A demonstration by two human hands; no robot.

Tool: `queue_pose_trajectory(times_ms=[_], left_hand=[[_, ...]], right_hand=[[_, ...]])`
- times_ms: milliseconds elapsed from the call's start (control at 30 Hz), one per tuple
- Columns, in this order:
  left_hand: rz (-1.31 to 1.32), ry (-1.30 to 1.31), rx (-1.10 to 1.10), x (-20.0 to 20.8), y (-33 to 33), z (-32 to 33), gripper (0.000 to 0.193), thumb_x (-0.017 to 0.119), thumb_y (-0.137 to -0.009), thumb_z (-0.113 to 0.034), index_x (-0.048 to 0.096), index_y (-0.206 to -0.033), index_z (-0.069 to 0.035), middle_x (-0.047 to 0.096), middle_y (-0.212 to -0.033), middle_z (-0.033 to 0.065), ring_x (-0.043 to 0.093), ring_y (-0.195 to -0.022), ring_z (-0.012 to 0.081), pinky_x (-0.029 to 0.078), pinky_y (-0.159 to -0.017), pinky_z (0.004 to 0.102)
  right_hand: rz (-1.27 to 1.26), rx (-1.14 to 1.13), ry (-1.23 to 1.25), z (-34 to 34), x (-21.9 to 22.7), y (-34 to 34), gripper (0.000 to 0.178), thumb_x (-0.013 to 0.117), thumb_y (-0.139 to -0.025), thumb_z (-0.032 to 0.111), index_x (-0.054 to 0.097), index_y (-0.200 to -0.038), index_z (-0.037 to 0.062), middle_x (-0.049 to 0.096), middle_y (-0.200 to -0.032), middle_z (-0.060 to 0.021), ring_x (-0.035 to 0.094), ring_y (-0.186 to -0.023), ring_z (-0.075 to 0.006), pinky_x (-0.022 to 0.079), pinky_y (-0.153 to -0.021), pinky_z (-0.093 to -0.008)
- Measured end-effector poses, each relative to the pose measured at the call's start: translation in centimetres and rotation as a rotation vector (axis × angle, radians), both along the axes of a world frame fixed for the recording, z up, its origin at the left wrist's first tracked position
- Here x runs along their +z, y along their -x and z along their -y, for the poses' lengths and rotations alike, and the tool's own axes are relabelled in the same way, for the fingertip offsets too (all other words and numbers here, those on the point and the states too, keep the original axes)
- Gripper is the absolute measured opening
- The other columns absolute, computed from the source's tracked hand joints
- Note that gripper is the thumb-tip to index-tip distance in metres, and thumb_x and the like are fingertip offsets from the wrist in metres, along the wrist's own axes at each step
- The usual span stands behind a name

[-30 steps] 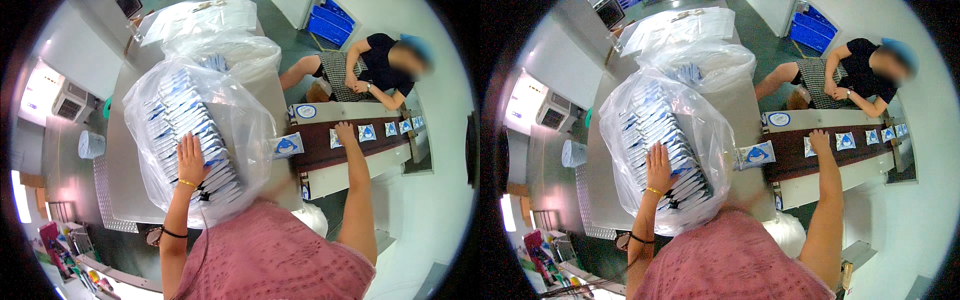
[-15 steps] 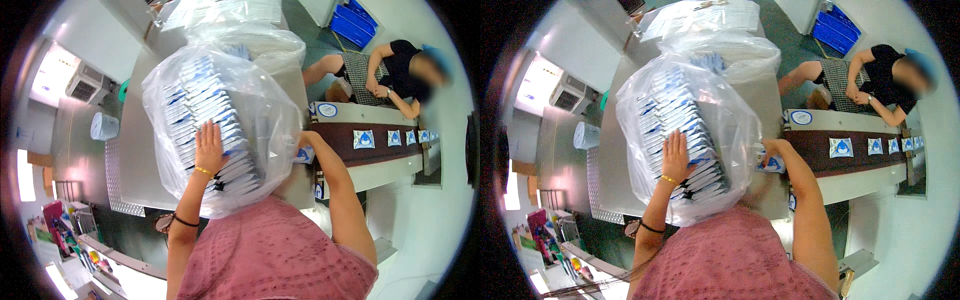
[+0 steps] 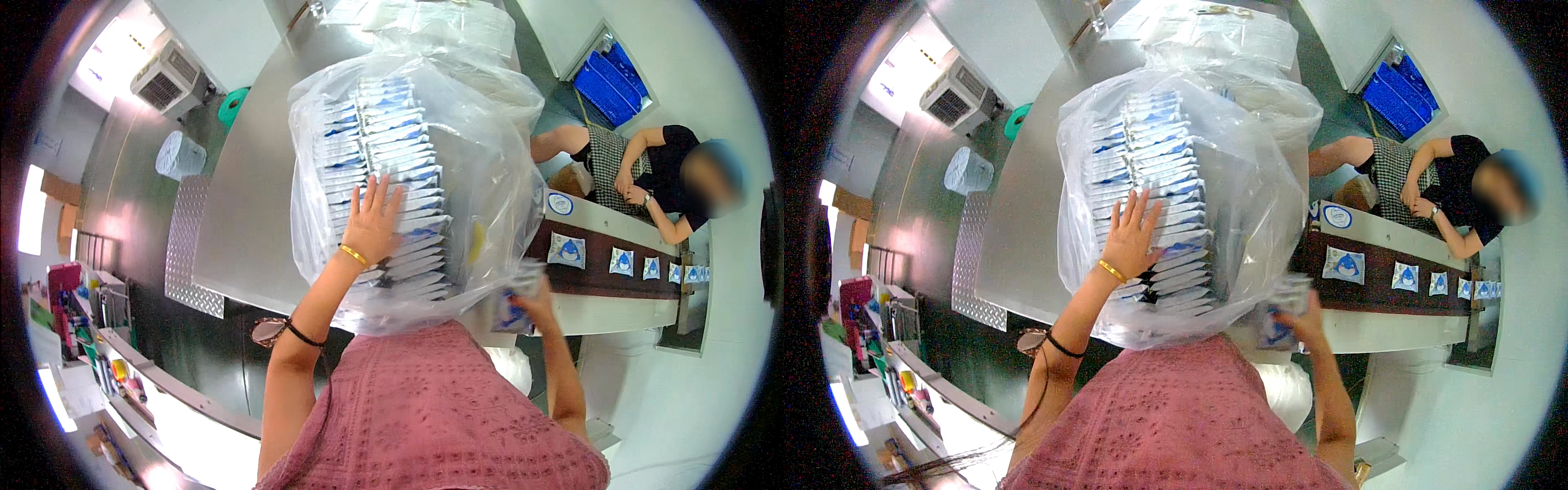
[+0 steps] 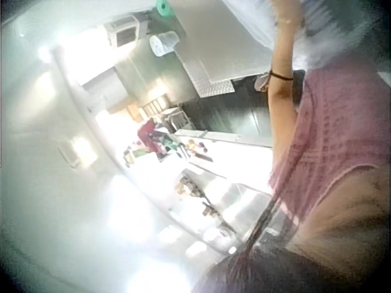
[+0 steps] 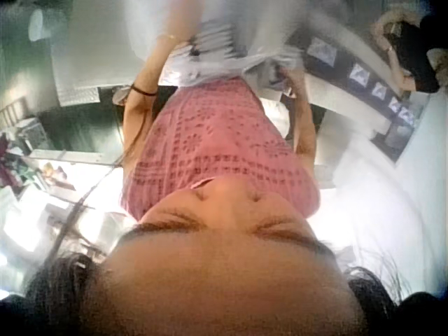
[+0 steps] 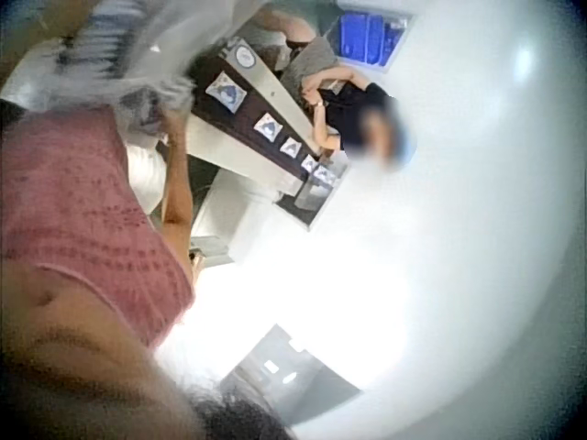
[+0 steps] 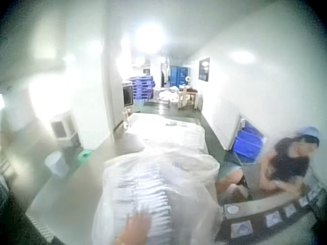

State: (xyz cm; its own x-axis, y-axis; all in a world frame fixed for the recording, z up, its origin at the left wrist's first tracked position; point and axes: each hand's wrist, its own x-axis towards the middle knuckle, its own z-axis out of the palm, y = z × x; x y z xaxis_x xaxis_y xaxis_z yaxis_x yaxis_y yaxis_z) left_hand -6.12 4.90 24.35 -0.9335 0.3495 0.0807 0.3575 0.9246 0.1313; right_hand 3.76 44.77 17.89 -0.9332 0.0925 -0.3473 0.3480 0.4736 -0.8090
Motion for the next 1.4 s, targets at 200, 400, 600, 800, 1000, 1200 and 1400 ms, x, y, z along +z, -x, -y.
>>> queue_pose_trajectory(times_ms=[200, 400, 600, 800, 1000, 1200, 1400], left_hand=[[-0.055, -0.233, -0.027, -2.3, -0.5, 1.1, 0.072, 0.072, -0.072, -0.020, 0.041, -0.135, -0.007, 0.028, -0.146, 0.0210, 0.021, -0.137, 0.0440, 0.028, -0.109, 0.0497], [-0.136, -0.510, 0.073, -1.9, -0.5, 4.6, 0.060, 0.065, -0.074, -0.005, 0.044, -0.130, -0.002, 0.038, -0.139, 0.0225, 0.031, -0.131, 0.0451, 0.032, -0.107, 0.0470], [0.005, -0.508, -0.026, -0.6, -5.7, 0.8, 0.074, 0.070, -0.076, -0.017, 0.034, -0.139, -0.001, 0.035, -0.144, 0.0205, 0.028, -0.136, 0.0380, 0.027, -0.111, 0.0458], [-0.020, 0.038, -0.038, -1.6, -7.0, -2.9, 0.088, 0.074, -0.067, -0.034, 0.035, -0.136, 0.004, 0.038, -0.141, 0.0189, 0.024, -0.138, 0.0357, 0.015, -0.111, 0.0582], [0.019, 0.308, -0.062, -1.1, -5.6, -5.0, 0.097, 0.074, -0.066, -0.041, 0.030, -0.138, 0.006, 0.031, -0.146, 0.0217, 0.017, -0.141, 0.0372, 0.009, -0.112, 0.0603], [0.150, 0.100, -0.058, -0.2, -5.7, -4.5, 0.100, 0.076, -0.064, -0.034, 0.027, -0.140, 0.006, 0.024, -0.149, 0.0221, 0.018, -0.140, 0.0390, 0.011, -0.112, 0.0561], [-0.080, 0.136, -0.132, -3.3, -5.7, -3.8, 0.104, 0.079, -0.064, -0.033, 0.023, -0.141, 0.007, 0.020, -0.150, 0.0230, 0.015, -0.141, 0.0395, 0.011, -0.113, 0.0540]], right_hand=[[-0.413, 0.256, 0.465, 6.9, 17.9, 5.2, 0.078, 0.084, -0.059, 0.028, 0.047, -0.123, 0.0027, 0.058, -0.116, -0.0159, 0.057, -0.108, -0.0299, 0.044, -0.094, -0.0443], [-0.427, 0.932, -0.199, 20.1, 15.9, 10.2, 0.082, 0.085, -0.056, 0.031, 0.046, -0.123, 0.0029, 0.053, -0.121, -0.0177, 0.050, -0.117, -0.0310, 0.038, -0.100, -0.0457], [-0.900, 1.084, -0.647, 21.3, 5.3, 8.8, 0.087, 0.083, -0.055, 0.032, 0.045, -0.125, -0.0015, 0.040, -0.133, -0.0182, 0.031, -0.131, -0.0322, 0.028, -0.108, -0.0464], [-0.284, 1.091, -0.428, 18.7, 12.3, 5.0, 0.068, 0.073, -0.070, 0.038, 0.053, -0.120, -0.0034, 0.054, -0.120, -0.0209, 0.046, -0.120, -0.0341, 0.033, -0.104, -0.0463], [-0.276, 1.284, -0.481, 18.5, 6.1, -0.8, 0.031, 0.065, -0.077, 0.026, 0.063, -0.094, 0.0014, 0.065, -0.088, -0.0212, 0.064, -0.088, -0.0360, 0.050, -0.075, -0.0461], [-0.156, 1.432, -0.336, 17.2, 11.0, -1.5, 0.024, 0.061, -0.076, 0.021, 0.066, -0.090, 0.0027, 0.067, -0.084, -0.0178, 0.066, -0.082, -0.0366, 0.050, -0.071, -0.0484], [-0.734, 0.949, -0.043, 14.7, 13.1, -0.6, 0.044, 0.064, -0.081, 0.032, 0.054, -0.114, 0.0048, 0.059, -0.113, -0.0128, 0.054, -0.108, -0.0317, 0.038, -0.095, -0.0429]])
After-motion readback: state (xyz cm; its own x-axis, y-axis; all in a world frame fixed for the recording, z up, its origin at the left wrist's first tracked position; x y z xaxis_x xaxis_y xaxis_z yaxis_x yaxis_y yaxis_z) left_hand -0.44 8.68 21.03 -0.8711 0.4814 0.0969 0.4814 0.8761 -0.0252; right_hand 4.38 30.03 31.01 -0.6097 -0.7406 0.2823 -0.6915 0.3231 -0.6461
